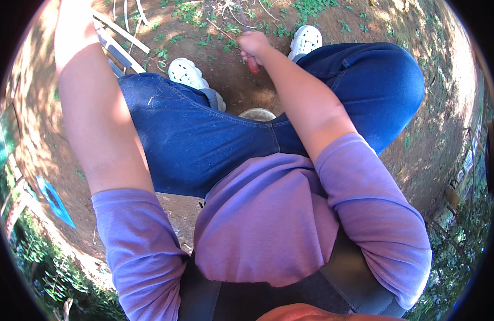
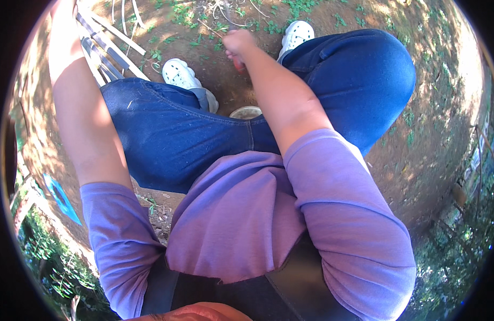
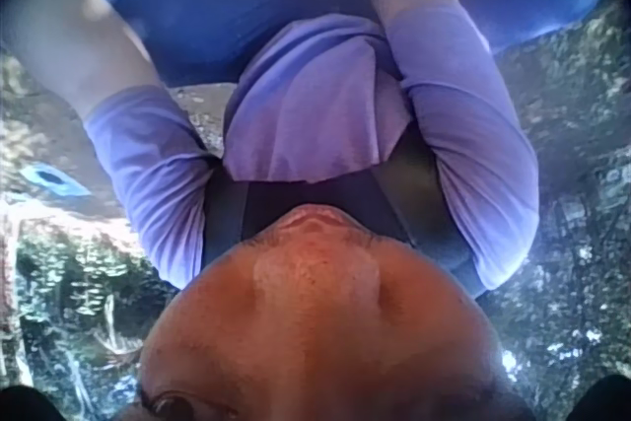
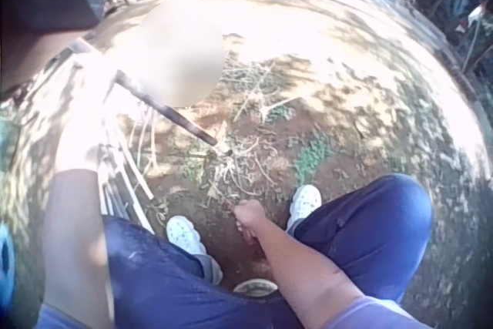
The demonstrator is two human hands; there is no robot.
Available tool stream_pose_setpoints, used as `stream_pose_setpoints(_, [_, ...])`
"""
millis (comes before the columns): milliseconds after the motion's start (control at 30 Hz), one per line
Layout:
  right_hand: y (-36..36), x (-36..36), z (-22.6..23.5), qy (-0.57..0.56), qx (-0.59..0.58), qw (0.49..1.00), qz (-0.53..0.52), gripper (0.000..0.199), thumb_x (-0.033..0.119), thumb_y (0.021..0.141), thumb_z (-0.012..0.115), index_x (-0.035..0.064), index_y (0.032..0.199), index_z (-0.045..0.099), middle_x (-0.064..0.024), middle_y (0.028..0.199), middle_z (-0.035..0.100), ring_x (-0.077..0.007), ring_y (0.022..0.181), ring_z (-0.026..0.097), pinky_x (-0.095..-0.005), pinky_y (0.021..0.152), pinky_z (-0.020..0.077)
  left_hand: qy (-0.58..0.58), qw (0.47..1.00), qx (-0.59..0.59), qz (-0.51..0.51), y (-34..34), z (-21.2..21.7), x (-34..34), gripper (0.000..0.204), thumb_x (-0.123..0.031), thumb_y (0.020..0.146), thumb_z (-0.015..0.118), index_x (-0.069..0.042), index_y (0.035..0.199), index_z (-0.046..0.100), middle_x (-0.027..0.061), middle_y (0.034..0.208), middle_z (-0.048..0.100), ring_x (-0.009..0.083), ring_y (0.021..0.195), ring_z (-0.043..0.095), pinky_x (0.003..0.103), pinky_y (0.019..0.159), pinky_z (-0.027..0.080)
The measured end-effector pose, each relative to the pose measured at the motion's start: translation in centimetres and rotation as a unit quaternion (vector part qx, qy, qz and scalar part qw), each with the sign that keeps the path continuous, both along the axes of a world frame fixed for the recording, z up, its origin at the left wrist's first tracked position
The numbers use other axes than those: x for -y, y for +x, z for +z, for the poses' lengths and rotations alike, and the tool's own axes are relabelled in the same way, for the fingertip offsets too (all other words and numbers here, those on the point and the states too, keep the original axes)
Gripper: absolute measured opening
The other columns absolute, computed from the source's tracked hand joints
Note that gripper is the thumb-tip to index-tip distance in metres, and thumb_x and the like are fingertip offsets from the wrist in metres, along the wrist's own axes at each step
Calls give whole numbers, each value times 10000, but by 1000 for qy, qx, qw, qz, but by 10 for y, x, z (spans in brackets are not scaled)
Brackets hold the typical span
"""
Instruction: The person is sitting outdoors and using a knife to scrape the outer layer off long bamboo strips. They hold a strip in one hand while running the blade along its length with the other, repeatedly shaving off thin layers of material.
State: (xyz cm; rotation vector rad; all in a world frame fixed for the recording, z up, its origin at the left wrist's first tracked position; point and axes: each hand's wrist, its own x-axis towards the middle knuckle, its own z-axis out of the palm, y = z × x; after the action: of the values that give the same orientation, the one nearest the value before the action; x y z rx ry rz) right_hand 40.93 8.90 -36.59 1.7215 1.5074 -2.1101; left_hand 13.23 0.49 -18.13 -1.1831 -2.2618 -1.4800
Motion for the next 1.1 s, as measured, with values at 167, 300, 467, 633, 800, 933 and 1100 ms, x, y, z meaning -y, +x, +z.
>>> stream_pose_setpoints(167, [-12,1,-14,-35,-13,999,-37,163,116,868,609,20,1000,610,-80,730,614,-163,577,603,-330,518,537,15,1000,27,-4,10,-3,-1,130,-181,956,577,-65,917,535,63,717,560,198,625,583,324,520,472])
stream_pose_setpoints(300, [-19,-1,6,-21,-10,1000,-20,133,119,880,610,37,980,581,-59,746,589,-142,589,577,-317,535,530,24,999,43,-8,15,-3,0,129,-181,958,576,-67,915,532,59,712,559,193,620,583,320,519,472])
stream_pose_setpoints(467, [-12,-12,10,-42,39,998,-11,73,121,885,612,80,898,553,-8,690,533,-112,550,526,-303,515,508,39,997,65,-13,24,-3,-3,128,-180,961,575,-70,913,529,53,705,558,187,614,582,315,518,472])
stream_pose_setpoints(633, [-18,16,6,-40,-21,998,-52,75,101,881,621,82,883,548,-13,686,531,-105,557,523,-304,514,508,52,995,89,-17,33,-5,-5,128,-179,964,573,-73,911,525,47,698,556,181,608,581,309,516,471])
stream_pose_setpoints(800, [-9,-22,-9,-44,45,998,-4,201,124,892,607,31,1070,591,-63,722,579,-155,583,592,-332,539,543,65,991,112,-29,44,-4,-11,128,-178,967,572,-76,909,522,41,692,555,175,601,580,304,514,471])
stream_pose_setpoints(933, [-23,13,9,-39,-27,998,-29,178,98,893,568,18,1050,593,-58,736,586,-146,583,585,-329,526,538,81,989,122,-28,47,-1,-14,128,-177,970,571,-78,907,519,36,687,554,170,597,579,300,513,471])
stream_pose_setpoints(1100, [-14,-10,-14,-100,9,992,-71,258,81,893,542,36,1142,592,-73,772,595,-151,590,586,-329,505,529,109,986,113,-50,39,25,-29,129,-176,973,570,-81,905,516,30,680,553,163,590,579,295,512,471])
